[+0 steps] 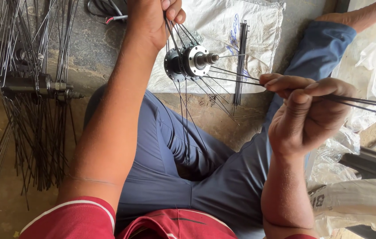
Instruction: The person inserts spokes into the holes of a bicycle hub by hand, threading them through the flange one at a time. They occasionally turn the hub over and gather the spokes together to reach the remaining holes.
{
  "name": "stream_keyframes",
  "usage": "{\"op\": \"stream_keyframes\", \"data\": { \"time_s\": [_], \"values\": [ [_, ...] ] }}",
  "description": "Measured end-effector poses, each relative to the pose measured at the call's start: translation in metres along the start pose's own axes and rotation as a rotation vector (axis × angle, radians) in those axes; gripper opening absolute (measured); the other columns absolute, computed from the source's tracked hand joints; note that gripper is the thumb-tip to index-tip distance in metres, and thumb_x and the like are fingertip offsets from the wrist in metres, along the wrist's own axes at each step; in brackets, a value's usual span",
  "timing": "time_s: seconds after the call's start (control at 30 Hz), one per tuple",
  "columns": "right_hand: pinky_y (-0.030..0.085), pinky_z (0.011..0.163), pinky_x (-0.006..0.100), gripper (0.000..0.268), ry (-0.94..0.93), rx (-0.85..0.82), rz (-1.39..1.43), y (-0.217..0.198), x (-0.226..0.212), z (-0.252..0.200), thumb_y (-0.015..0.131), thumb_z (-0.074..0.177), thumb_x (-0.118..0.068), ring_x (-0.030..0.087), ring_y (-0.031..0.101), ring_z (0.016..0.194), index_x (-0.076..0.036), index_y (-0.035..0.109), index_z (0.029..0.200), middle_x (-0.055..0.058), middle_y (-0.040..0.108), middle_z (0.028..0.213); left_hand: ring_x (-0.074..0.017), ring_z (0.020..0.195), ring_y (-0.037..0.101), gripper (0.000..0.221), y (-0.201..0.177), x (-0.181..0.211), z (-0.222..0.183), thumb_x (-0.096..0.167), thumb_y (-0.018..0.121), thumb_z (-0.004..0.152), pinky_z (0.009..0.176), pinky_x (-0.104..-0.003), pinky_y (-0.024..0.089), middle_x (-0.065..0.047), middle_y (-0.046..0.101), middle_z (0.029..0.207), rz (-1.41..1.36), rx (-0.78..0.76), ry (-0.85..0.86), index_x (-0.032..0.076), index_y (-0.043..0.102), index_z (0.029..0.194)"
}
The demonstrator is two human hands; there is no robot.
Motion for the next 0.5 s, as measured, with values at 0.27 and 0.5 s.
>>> {"op": "stream_keyframes", "data": {
  "time_s": [0.27,0.5],
  "values": [
    [0.065,0.093,0.047,0.015,0.010,-0.037,0.007,0.005,0.000,-0.005,0.055,0.121,-0.011,0.026,0.076,0.093,-0.007,0.040,0.125,0.023,0.070,0.097,-0.0158,0.057,0.046,0.033,-0.005,-0.003,0.000,0.011,0.056,0.102,0.065,-0.039,0.045,0.000,0.042,0.062,0.026,0.003,-0.012,0.013,0.046,0.070],
    [0.067,0.092,0.047,0.014,-0.002,-0.088,-0.001,0.013,-0.008,0.000,0.052,0.119,-0.010,0.025,0.076,0.094,-0.009,0.041,0.127,0.023,0.071,0.096,-0.0147,0.056,0.047,0.034,0.004,-0.007,-0.003,0.017,0.056,0.103,0.064,-0.038,0.046,0.001,0.041,0.060,0.081,-0.013,-0.063,0.015,0.046,0.070]
  ]
}}
Point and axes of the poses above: each hand's wrist, its own z-axis towards the middle knuckle, its own y-axis out of the palm, x = y × z, the point moved 7 cm from there along z, towards the middle knuckle
